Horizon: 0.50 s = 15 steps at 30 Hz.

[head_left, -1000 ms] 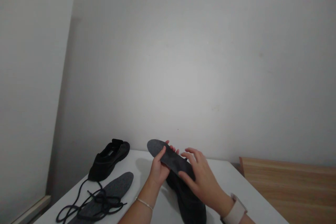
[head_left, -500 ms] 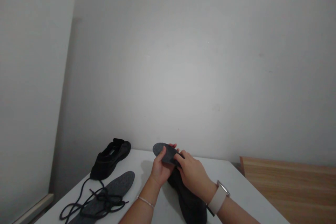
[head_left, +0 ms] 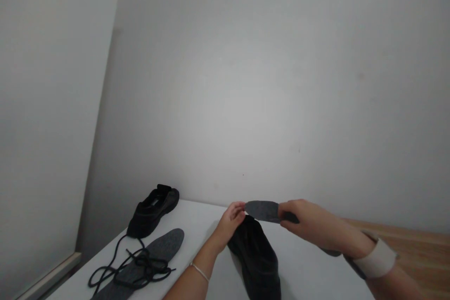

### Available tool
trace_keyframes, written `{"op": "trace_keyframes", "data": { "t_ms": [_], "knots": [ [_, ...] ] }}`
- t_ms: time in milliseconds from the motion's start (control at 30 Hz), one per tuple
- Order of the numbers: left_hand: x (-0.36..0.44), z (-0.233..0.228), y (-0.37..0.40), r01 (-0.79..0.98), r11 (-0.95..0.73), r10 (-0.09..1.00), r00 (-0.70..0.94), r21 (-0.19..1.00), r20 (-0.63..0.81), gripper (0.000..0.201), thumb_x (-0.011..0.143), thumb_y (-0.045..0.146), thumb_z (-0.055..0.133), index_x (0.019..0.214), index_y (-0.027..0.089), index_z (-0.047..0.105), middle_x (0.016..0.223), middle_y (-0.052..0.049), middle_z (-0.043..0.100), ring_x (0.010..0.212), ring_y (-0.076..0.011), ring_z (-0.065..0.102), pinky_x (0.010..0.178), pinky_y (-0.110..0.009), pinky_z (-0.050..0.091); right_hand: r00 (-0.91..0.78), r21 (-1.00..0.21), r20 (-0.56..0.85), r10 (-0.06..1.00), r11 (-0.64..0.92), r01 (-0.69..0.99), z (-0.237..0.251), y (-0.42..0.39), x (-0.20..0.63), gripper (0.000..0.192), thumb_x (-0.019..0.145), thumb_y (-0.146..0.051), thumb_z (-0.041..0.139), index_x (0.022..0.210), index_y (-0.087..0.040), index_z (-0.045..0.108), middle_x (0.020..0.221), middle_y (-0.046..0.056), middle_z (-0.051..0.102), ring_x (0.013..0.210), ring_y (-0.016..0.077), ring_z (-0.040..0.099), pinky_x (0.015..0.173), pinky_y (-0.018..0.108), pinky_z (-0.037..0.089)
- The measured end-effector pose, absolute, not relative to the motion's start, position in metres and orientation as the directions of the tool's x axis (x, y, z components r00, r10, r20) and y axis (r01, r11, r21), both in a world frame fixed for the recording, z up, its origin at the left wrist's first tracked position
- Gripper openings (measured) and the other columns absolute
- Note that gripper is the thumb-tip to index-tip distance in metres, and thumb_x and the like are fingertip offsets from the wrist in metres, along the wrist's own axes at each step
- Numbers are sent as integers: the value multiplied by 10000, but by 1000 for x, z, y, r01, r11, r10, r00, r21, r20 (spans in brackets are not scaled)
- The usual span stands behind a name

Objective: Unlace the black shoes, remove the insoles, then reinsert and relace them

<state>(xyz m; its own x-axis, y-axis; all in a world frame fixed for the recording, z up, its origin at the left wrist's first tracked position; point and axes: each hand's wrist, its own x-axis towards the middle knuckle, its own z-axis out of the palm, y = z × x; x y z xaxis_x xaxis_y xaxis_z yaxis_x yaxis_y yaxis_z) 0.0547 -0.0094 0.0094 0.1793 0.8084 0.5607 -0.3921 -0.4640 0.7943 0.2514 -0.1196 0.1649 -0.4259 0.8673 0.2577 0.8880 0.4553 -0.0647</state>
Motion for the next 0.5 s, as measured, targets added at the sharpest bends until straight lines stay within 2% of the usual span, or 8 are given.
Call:
{"op": "trace_keyframes", "data": {
  "t_ms": [100, 167, 233, 367, 500],
  "knots": [
    [58, 3, -13, -149, -568, 765, 265, 809, 587, 371, 675, 360, 737, 998, 191, 672, 993, -94, 680, 947, -236, 588, 848, -308, 406, -431, -62, 190, 882, 449, 892, 174, -136, 254, 169, 738, -213, 529, 759, -236, 695, 745, 52, 707, 646, 191, 622, 570, 260, 357],
    [60, 0, -11, -56, -584, 782, 231, 810, 580, 292, 725, 384, 677, 933, 180, 695, 906, -76, 688, 862, -223, 589, 779, -296, 411, -428, -25, 133, 894, 435, 900, 168, -142, 249, 169, 716, -207, 536, 723, -231, 703, 711, 62, 708, 610, 200, 622, 537, 267, 334],
    [60, -4, -5, -15, -566, 810, 172, 824, 560, 295, 775, 425, 599, 826, 156, 707, 770, -49, 672, 737, -195, 567, 680, -275, 396, -436, 44, 84, 896, 434, 900, 157, -143, 241, 185, 708, -198, 528, 705, -217, 712, 695, 85, 709, 610, 225, 634, 521, 276, 320],
    [55, -7, 7, 44, -523, 851, 71, 851, 520, 406, 774, 485, 556, 582, 134, 624, 502, 29, 489, 526, -125, 407, 532, -244, 279, -432, 171, 51, 901, 418, 892, 141, -133, 227, 220, 707, -167, 509, 726, -171, 728, 753, 151, 719, 671, 279, 662, 513, 290, 321],
    [50, -6, 11, 123, -524, 850, 9, 843, 527, 447, 745, 514, 560, 481, 158, 507, 458, 60, 344, 497, -101, 304, 507, -240, 206, -435, 152, 40, 900, 424, 893, 146, -121, 230, 206, 705, -174, 523, 725, -166, 728, 728, 136, 719, 648, 248, 656, 510, 278, 334]
  ]
}}
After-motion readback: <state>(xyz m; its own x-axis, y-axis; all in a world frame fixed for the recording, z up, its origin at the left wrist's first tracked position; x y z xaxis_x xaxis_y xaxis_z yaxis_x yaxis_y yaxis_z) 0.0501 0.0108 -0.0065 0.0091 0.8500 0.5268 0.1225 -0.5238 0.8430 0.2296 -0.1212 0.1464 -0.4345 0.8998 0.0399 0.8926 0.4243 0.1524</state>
